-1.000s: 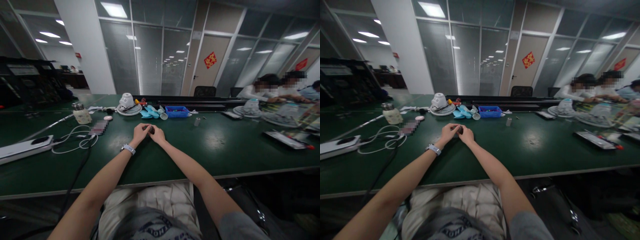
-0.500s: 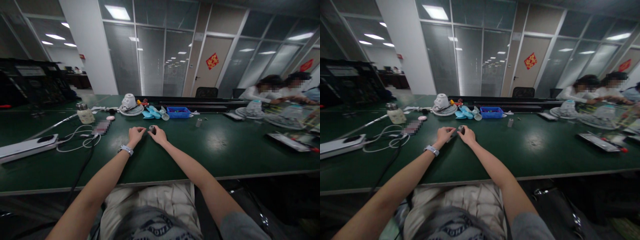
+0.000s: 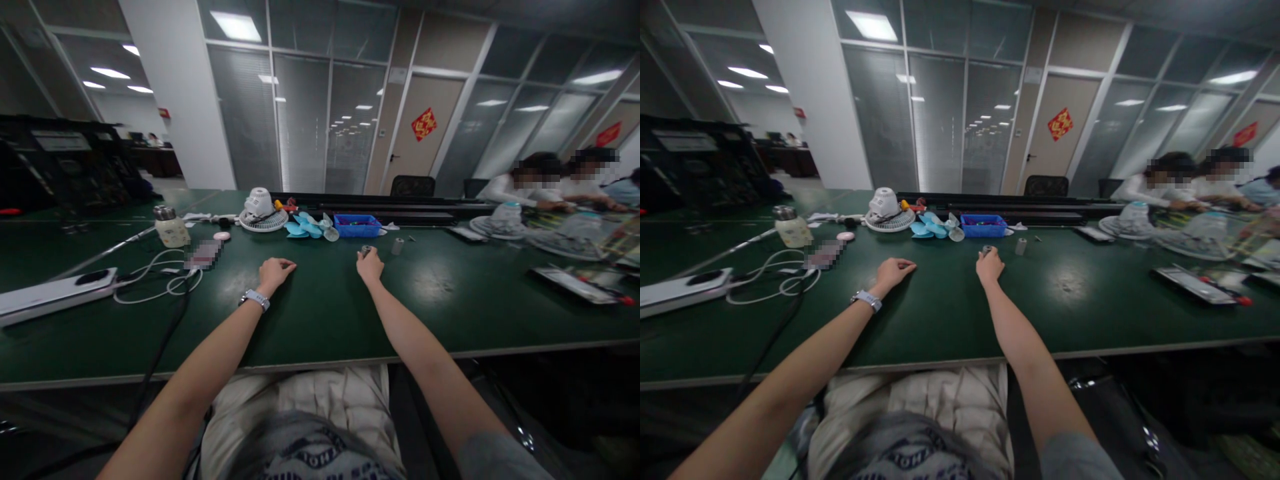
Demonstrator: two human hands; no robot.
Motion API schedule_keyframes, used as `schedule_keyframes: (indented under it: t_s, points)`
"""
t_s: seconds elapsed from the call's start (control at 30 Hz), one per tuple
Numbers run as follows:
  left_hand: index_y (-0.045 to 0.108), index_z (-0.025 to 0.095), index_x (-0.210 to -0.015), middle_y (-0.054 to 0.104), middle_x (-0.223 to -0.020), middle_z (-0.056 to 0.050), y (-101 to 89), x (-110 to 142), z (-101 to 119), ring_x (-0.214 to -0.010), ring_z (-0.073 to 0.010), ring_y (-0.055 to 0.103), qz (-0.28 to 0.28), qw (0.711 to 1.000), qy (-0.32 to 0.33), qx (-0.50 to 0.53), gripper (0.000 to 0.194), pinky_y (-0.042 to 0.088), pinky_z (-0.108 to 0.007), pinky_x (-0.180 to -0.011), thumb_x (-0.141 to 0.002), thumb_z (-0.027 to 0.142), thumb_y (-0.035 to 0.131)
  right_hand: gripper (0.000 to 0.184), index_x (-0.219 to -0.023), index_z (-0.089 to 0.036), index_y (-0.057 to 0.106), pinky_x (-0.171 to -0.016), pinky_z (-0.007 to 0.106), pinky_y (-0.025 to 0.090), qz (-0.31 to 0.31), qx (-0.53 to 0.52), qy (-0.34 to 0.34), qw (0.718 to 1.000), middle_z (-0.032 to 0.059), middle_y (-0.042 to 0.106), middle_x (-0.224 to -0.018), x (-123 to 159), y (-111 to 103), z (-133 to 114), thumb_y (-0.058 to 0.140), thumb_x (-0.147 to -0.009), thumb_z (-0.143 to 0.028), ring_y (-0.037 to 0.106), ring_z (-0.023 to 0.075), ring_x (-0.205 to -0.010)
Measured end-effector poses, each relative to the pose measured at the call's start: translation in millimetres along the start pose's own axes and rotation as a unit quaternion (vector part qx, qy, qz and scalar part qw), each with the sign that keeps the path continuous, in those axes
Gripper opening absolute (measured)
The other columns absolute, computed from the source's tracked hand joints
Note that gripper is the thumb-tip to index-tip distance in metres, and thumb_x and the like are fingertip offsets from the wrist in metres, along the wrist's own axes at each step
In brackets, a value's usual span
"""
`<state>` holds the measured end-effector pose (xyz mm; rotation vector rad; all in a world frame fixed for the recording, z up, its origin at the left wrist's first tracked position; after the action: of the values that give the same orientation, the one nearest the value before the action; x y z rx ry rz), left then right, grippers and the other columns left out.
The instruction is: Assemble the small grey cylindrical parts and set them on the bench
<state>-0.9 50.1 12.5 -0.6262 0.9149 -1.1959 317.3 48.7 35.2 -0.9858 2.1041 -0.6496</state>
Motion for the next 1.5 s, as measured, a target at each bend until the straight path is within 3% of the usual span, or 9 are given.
schedule_keyframes:
  t_s: [0.17, 0.27, 0.37, 0.5, 0.6, 0.7, 1.1, 1.33, 1.5]
  points:
    - [0.077, 0.030, -0.097, 0.074, -0.098, -0.005, -0.4, 1.1, 0.0, -0.092, -0.0233, 0.066, -0.002, 1.000, 0.003, 0.003, 0.031, 0.048, -0.029, -0.075, -0.079, 0.051, 0.062, 0.042, -0.125, -0.010, 0.046, -0.092, 0.045, 0.042, 0.002, 0.020, 0.030, 0.999, 0.0226, 0.062, -0.116, -7.1, -0.8, 19.9, 0.055, -0.087, -0.023, 0.058, 0.0324, -0.110]
    - [0.075, 0.028, -0.102, 0.073, -0.098, -0.006, -0.8, 1.4, 1.3, -0.093, -0.0232, 0.066, -0.007, 1.000, 0.001, 0.013, 0.037, 0.047, -0.029, -0.076, -0.080, 0.054, 0.061, 0.060, -0.133, -0.006, 0.039, -0.099, 0.050, 0.036, 0.074, 0.021, 0.032, 0.996, 0.0263, 0.054, -0.127, 0.5, -11.4, 10.6, 0.062, -0.080, -0.022, 0.050, 0.0346, -0.120]
    - [0.071, 0.022, -0.110, 0.072, -0.102, -0.009, -6.5, 0.9, -0.2, -0.093, -0.0236, 0.066, 0.031, 0.998, -0.035, 0.047, 0.043, 0.048, -0.030, -0.078, -0.087, 0.053, 0.050, 0.063, -0.139, -0.007, 0.036, -0.108, 0.051, 0.026, 0.150, 0.018, -0.086, 0.985, 0.0238, 0.042, -0.142, 18.1, -22.4, -25.4, 0.059, -0.083, -0.023, 0.038, 0.0316, -0.132]
    - [0.064, 0.015, -0.114, 0.070, -0.107, -0.013, -16.4, 2.4, -7.9, -0.097, -0.0238, 0.065, 0.111, 0.983, -0.108, 0.096, 0.039, 0.047, -0.031, -0.082, -0.093, 0.040, 0.043, 0.043, -0.135, -0.015, 0.051, -0.111, 0.040, 0.028, -0.011, 0.005, -0.361, 0.933, 0.0129, 0.045, -0.145, 62.8, 18.2, -98.3, 0.046, -0.094, -0.028, 0.039, 0.0225, -0.134]
    - [0.062, 0.015, -0.113, 0.070, -0.106, -0.013, -17.9, 3.9, -11.6, -0.097, -0.0232, 0.065, 0.130, 0.978, -0.124, 0.109, 0.034, 0.046, -0.031, -0.084, -0.092, 0.036, 0.044, 0.039, -0.130, -0.018, 0.058, -0.106, 0.033, 0.036, -0.159, 0.010, -0.440, 0.884, 0.0088, 0.052, -0.140, 95.4, 61.5, -130.8, 0.047, -0.095, -0.029, 0.047, 0.0198, -0.129]
    - [0.061, 0.015, -0.110, 0.070, -0.103, -0.012, -16.0, 3.7, -12.7, -0.095, -0.0227, 0.065, 0.129, 0.978, -0.116, 0.113, 0.032, 0.046, -0.031, -0.083, -0.092, 0.036, 0.046, 0.034, -0.124, -0.020, 0.064, -0.099, 0.029, 0.043, -0.227, 0.017, -0.411, 0.883, 0.0062, 0.064, -0.126, 103.6, 81.7, -138.5, 0.047, -0.095, -0.025, 0.059, 0.0191, -0.116]
    - [0.061, 0.017, -0.105, 0.070, -0.100, -0.010, -14.0, 3.8, -11.5, -0.091, -0.0219, 0.065, 0.115, 0.982, -0.107, 0.105, 0.027, 0.046, -0.030, -0.079, -0.089, 0.034, 0.049, 0.019, -0.101, -0.024, 0.074, -0.087, 0.023, 0.047, -0.219, -0.032, -0.375, 0.900, -0.0009, 0.074, -0.101, 91.9, 71.8, -138.9, 0.060, -0.088, -0.021, 0.067, 0.0153, -0.094]
    - [0.061, 0.018, -0.106, 0.070, -0.101, -0.010, -11.6, 2.8, -10.9, -0.090, -0.0213, 0.066, 0.105, 0.983, -0.100, 0.112, 0.026, 0.046, -0.029, -0.077, -0.089, 0.034, 0.049, 0.033, -0.114, -0.017, 0.069, -0.093, 0.032, 0.040, 0.031, 0.022, -0.325, 0.945, 0.0095, 0.069, -0.109, 28.0, 4.3, -80.7, 0.048, -0.090, -0.012, 0.060, 0.0209, -0.103]
    - [0.061, 0.019, -0.105, 0.070, -0.100, -0.009, -11.3, 2.8, -10.4, -0.090, -0.0219, 0.065, 0.104, 0.982, -0.106, 0.113, 0.025, 0.046, -0.030, -0.077, -0.088, 0.033, 0.049, 0.034, -0.113, -0.016, 0.070, -0.084, 0.032, 0.040, 0.042, 0.093, -0.220, 0.970, 0.0114, 0.069, -0.103, -4.5, -3.3, -36.0, 0.046, -0.090, -0.013, 0.061, 0.0205, -0.087]
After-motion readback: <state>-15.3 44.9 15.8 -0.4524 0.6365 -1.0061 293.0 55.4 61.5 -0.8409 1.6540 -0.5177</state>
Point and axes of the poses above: each hand's wrist, its own x-axis away from the middle knuckle, its own y-axis out of the palm, z = x × y, the point moved 6 cm from there along -x, towards the middle knuckle
